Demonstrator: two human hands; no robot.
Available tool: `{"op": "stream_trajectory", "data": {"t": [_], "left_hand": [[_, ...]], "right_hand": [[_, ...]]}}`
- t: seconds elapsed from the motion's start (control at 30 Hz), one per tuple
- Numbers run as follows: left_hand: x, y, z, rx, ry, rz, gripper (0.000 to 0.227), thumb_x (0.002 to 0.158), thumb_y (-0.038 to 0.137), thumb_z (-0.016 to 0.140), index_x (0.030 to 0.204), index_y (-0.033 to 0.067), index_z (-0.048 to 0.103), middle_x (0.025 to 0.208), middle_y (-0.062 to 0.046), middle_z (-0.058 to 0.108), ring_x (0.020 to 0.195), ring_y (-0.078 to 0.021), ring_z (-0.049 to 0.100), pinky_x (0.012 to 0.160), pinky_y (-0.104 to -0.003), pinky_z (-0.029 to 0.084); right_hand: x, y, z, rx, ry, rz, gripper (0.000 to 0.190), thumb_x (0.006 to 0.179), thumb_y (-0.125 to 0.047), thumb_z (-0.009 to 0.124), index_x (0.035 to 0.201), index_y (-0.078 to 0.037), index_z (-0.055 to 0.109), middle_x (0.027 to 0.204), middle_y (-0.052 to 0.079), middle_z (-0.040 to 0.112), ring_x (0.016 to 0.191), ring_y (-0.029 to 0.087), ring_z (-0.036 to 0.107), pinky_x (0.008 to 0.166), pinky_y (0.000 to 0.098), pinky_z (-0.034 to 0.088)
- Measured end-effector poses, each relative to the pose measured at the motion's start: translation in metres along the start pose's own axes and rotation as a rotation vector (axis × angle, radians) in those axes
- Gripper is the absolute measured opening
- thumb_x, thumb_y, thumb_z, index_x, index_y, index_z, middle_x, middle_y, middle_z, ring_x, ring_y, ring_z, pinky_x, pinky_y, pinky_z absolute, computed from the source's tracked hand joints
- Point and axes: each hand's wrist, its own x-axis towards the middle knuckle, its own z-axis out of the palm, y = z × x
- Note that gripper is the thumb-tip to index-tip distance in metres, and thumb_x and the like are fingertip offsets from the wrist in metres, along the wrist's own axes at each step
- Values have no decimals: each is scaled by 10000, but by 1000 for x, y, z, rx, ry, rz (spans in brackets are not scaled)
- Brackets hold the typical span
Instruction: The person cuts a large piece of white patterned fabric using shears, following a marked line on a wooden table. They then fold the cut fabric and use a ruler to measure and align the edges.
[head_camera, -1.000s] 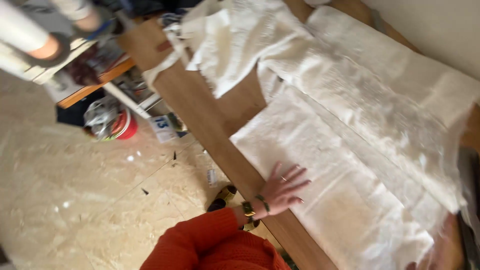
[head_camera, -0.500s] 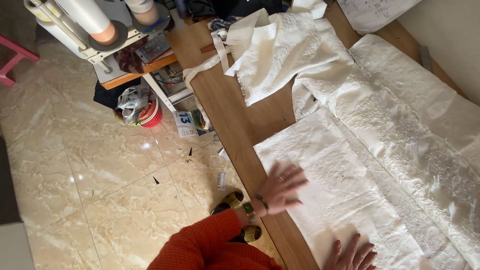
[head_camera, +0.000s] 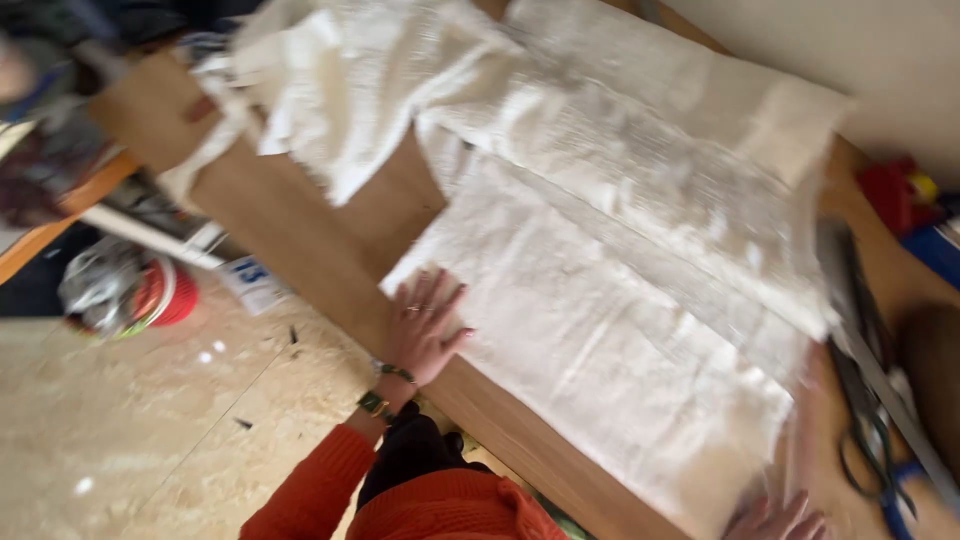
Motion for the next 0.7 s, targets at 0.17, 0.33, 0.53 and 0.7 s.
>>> {"op": "stream_trajectory", "data": {"t": [0.17, 0.33, 0.53, 0.7], "left_hand": [[1, 4, -4, 92, -160, 15, 744, 1001, 679, 286, 1635, 290, 247, 1730, -58, 132, 1587, -301, 100, 1262, -586, 61], [7, 11, -5, -6, -243, -57, 733, 942, 607, 499, 1591, 299, 357, 1717, -92, 212, 1577, -353, 158, 1206, -685, 63], [40, 24, -7, -58, -261, 204, 494, 965, 445, 538, 1439, 305, 549, 1668, -56, 338, 1588, -371, 142, 1210, -733, 57], [75, 41, 17, -221, -348, 411, 417, 962, 398, 591, 1346, 239, 626, 1588, -89, 449, 1532, -342, 269, 1243, -585, 196]], "right_hand": [[-8, 49, -17, -202, -389, 338, 379, 1060, -320, 750, 1353, -80, 748, 1117, 206, 737, 1026, 440, 617, 978, 534, 438], [15, 67, -32, 21, -691, 755, 527, 898, -420, 758, 1280, -60, 712, 1027, 218, 735, 1080, 432, 620, 964, 506, 425], [29, -14, -119, -13, -669, 947, 174, 1028, -304, 632, 1069, -142, 681, 990, 88, 760, 950, 442, 677, 892, 539, 446], [14, -172, -155, 471, -629, 1181, 579, 1014, -214, 556, 1584, -240, 460, 782, 47, 518, 569, 145, 378, 483, 324, 390]]}}
